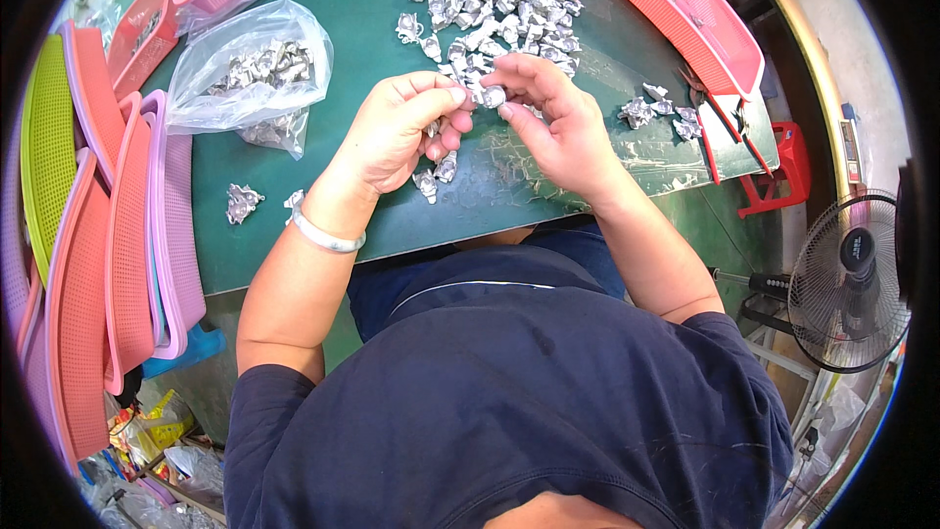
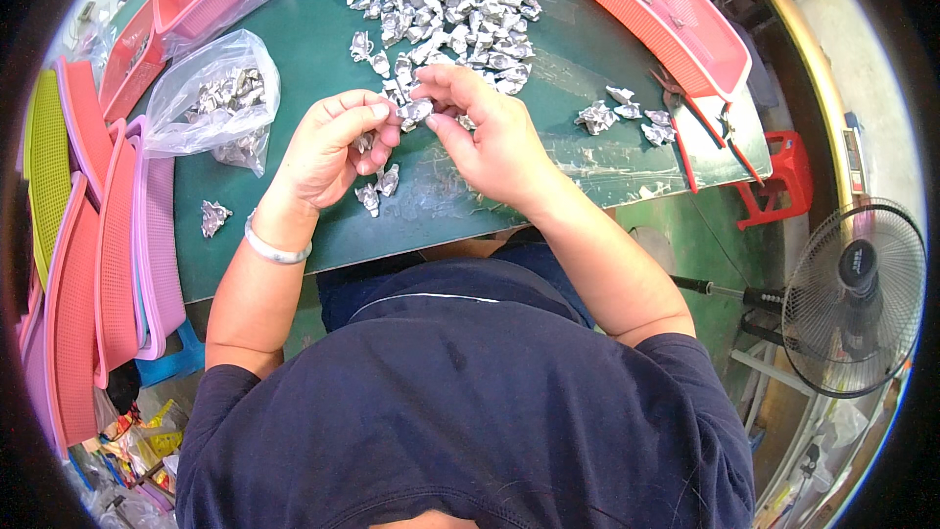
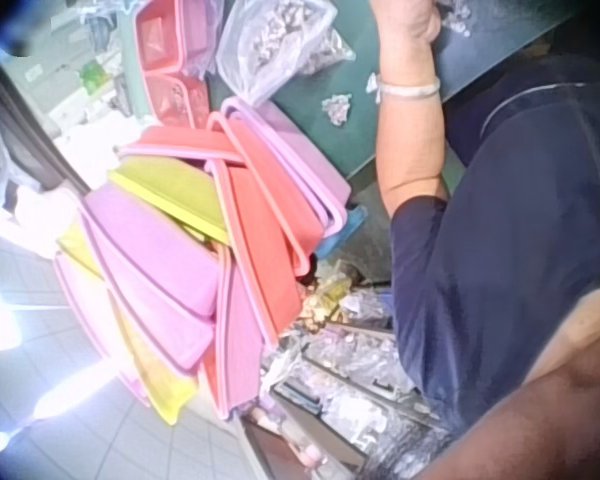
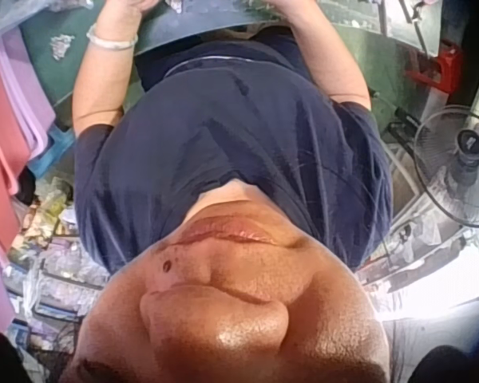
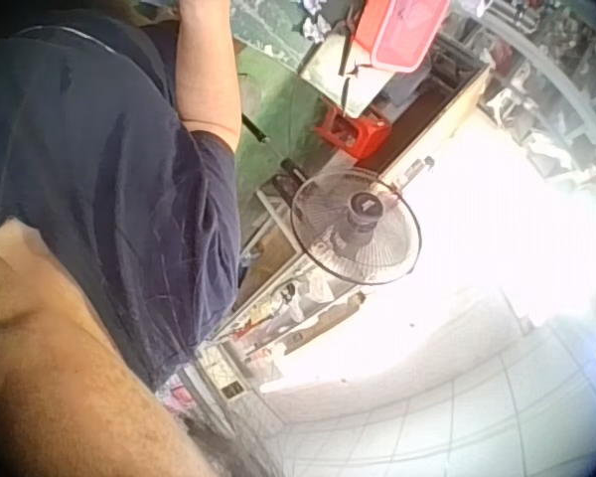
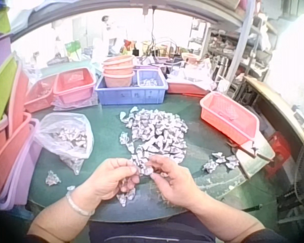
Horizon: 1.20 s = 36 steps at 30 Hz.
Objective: The person sorts small metal parts by picking them up from a pile on the table, turning them over by hand, and then placing them into different colored bins.
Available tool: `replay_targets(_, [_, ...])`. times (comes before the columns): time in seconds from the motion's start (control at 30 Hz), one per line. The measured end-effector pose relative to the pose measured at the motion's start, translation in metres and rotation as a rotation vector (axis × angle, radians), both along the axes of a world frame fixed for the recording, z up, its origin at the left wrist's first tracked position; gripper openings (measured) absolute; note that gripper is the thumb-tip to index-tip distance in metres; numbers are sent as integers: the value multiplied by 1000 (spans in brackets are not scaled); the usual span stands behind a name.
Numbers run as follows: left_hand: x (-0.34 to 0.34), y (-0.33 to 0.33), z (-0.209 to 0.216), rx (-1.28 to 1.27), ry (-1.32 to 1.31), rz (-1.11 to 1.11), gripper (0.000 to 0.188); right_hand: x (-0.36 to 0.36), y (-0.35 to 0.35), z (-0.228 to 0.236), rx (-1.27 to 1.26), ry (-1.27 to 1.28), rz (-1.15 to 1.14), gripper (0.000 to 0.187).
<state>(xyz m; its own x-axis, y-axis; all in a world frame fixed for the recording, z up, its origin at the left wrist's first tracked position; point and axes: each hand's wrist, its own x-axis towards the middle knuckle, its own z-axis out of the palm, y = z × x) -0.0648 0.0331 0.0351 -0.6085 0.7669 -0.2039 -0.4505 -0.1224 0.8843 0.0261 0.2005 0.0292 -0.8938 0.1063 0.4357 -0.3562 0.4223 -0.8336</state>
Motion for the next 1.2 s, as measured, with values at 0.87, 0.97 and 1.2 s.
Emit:
replay_targets(0.87, [1,1,-2,-75,-65,-28,15,1,-4,7,-15,-52,22,36])
replay_targets(0.97, [1,1,-3,-68,-69,-29,14,3,-3,8,-12,-89,39,38])
replay_targets(1.2, [2,1,-3,-64,-29,-53,12,1,-3,4,-95,20,25,40])
